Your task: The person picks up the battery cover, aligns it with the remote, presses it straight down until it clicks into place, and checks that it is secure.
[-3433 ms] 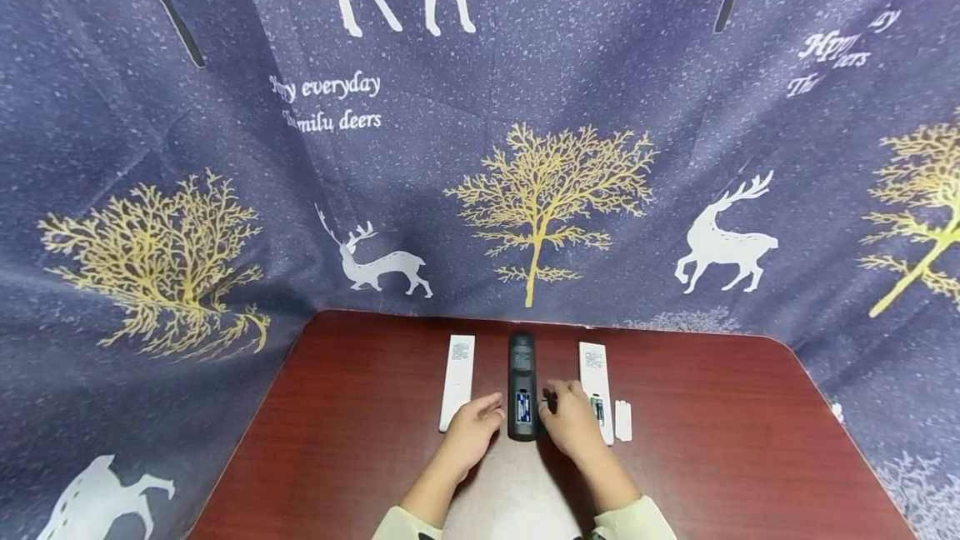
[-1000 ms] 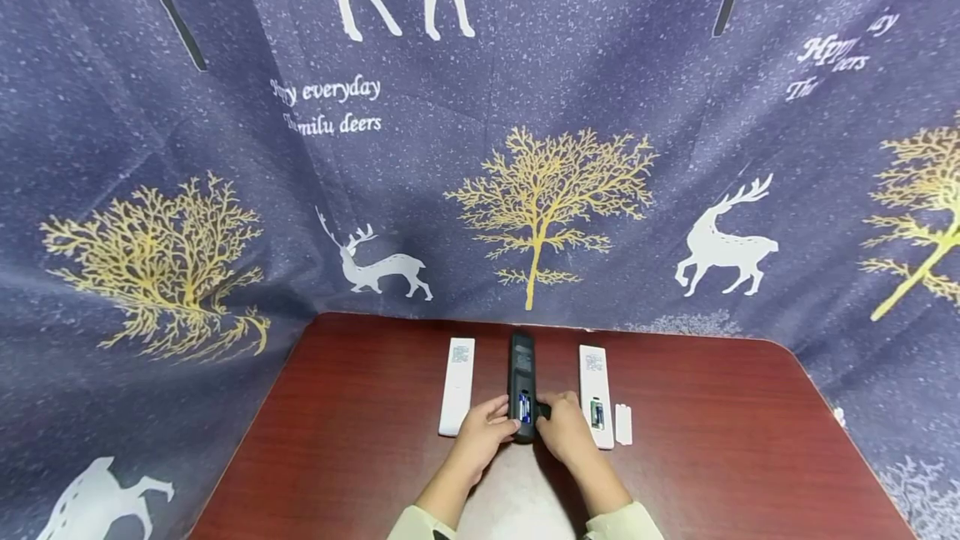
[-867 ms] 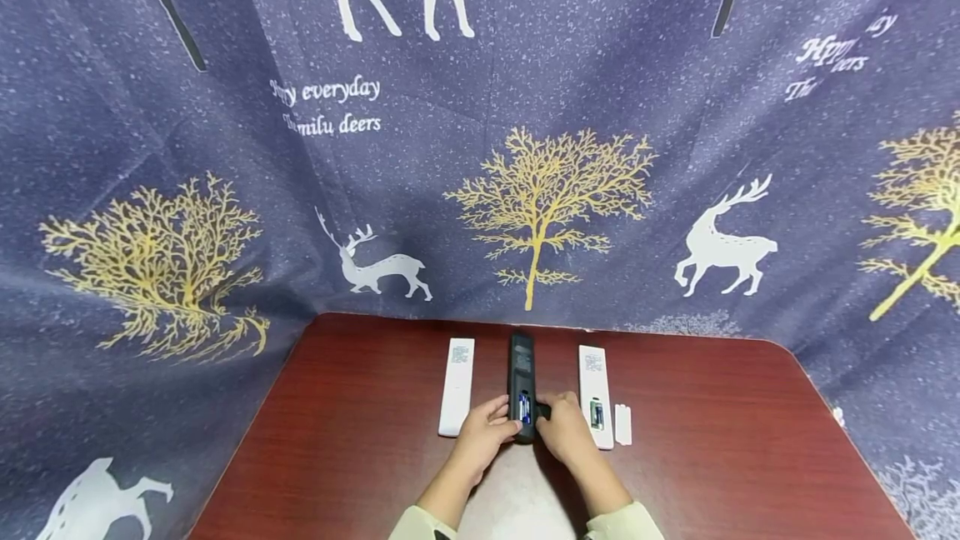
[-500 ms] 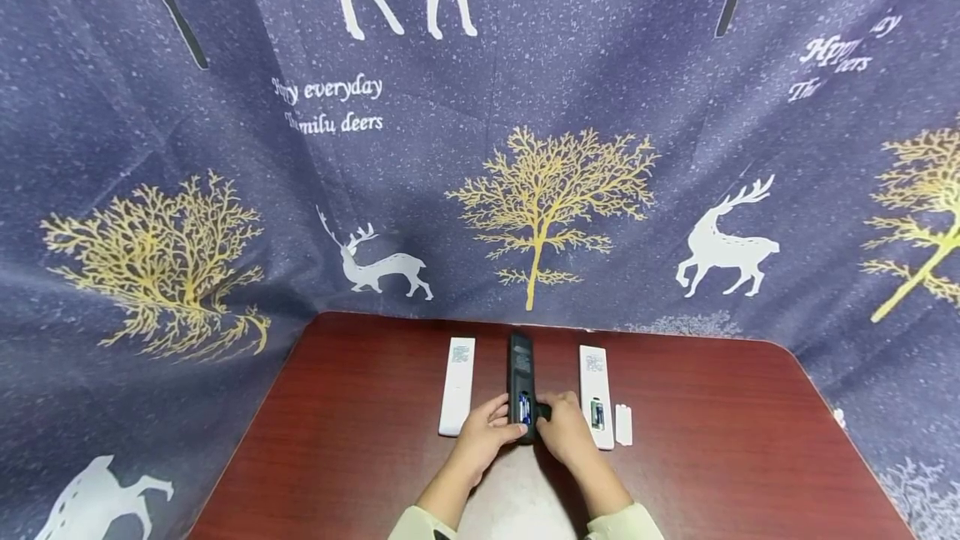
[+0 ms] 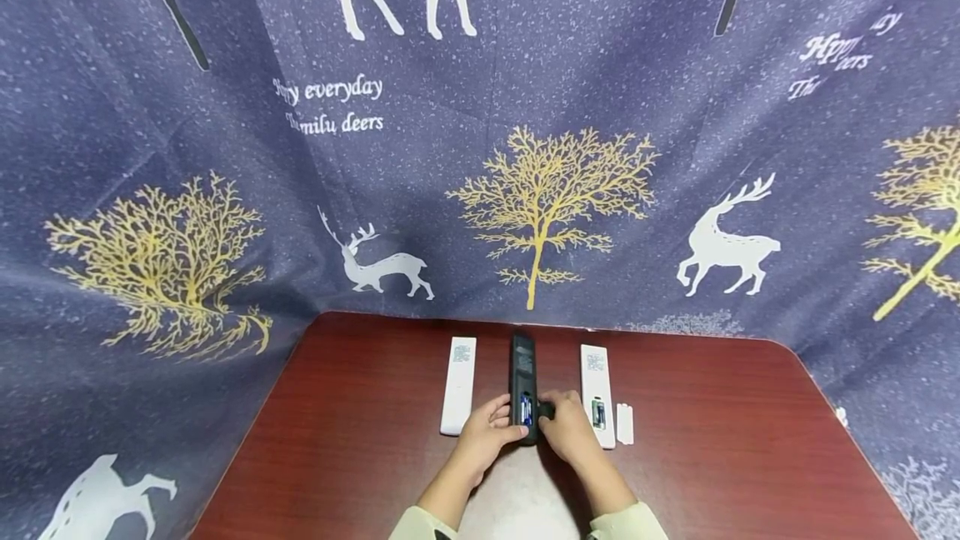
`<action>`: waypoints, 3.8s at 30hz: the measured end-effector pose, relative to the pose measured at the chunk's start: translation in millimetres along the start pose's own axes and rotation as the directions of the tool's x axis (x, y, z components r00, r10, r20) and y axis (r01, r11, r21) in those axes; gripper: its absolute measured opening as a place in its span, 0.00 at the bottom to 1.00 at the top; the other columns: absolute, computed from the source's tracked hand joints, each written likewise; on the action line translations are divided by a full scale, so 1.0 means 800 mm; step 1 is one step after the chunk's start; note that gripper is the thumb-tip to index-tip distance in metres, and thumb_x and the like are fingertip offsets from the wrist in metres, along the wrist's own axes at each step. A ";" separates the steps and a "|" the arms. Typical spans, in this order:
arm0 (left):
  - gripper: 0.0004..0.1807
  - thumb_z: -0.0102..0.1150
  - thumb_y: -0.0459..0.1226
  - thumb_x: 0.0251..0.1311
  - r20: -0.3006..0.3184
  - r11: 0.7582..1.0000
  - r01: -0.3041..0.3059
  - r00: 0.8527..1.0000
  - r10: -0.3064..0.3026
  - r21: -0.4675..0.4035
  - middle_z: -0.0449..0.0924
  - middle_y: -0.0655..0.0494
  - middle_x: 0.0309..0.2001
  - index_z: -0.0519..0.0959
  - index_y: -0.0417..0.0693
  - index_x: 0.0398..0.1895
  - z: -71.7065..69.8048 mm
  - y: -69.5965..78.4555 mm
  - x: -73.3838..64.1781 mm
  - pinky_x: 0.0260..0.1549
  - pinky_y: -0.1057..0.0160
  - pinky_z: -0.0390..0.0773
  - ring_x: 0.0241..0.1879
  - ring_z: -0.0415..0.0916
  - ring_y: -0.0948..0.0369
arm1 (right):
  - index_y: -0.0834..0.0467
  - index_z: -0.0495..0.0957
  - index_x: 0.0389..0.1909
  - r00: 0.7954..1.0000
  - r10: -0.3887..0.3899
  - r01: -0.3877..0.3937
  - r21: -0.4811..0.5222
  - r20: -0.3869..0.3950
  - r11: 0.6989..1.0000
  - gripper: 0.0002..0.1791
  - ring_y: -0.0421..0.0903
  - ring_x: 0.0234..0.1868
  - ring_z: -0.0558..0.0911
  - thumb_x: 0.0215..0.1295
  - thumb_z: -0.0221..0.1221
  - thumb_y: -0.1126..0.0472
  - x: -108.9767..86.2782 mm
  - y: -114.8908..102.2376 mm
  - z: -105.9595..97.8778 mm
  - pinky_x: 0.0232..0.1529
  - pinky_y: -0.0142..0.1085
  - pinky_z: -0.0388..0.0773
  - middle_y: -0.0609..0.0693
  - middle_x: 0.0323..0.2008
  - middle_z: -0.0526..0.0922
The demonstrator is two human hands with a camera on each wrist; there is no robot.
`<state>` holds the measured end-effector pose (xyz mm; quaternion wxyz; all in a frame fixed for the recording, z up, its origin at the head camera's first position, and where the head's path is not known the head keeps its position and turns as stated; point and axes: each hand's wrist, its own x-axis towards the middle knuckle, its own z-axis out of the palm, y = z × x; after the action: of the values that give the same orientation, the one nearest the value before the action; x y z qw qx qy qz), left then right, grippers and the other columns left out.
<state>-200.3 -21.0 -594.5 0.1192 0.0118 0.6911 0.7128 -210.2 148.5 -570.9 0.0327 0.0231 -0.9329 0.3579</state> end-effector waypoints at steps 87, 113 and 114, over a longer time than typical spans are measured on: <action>0.42 0.61 0.26 0.58 0.115 0.954 0.044 0.993 -0.010 -0.298 0.75 0.34 0.63 0.56 0.35 0.77 -0.001 0.021 -0.002 0.54 0.55 0.83 0.49 0.83 0.55 | 0.53 0.80 0.58 0.987 0.078 -0.036 0.279 -0.143 0.960 0.20 0.47 0.40 0.82 0.66 0.61 0.68 0.006 -0.013 -0.029 0.44 0.45 0.81 0.57 0.47 0.83; 0.41 0.60 0.25 0.57 0.104 0.950 0.033 0.995 0.000 -0.312 0.77 0.36 0.61 0.58 0.35 0.76 -0.002 0.019 0.000 0.50 0.58 0.84 0.47 0.83 0.57 | 0.53 0.82 0.53 0.994 0.051 0.000 0.447 -0.101 0.895 0.14 0.41 0.38 0.81 0.68 0.59 0.66 0.009 -0.038 -0.038 0.41 0.31 0.77 0.53 0.41 0.84; 0.41 0.60 0.25 0.58 0.105 0.950 0.033 0.995 -0.001 -0.311 0.77 0.36 0.61 0.59 0.35 0.76 -0.002 0.019 0.000 0.51 0.58 0.84 0.48 0.83 0.57 | 0.53 0.82 0.52 0.994 0.050 0.000 0.454 -0.097 0.891 0.14 0.41 0.38 0.81 0.68 0.59 0.66 0.009 -0.039 -0.037 0.41 0.31 0.77 0.52 0.40 0.85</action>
<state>-203.0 -22.8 -579.5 0.1613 0.0236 0.5627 0.8105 -214.0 145.2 -527.8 0.0712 -0.0008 -0.8208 0.5668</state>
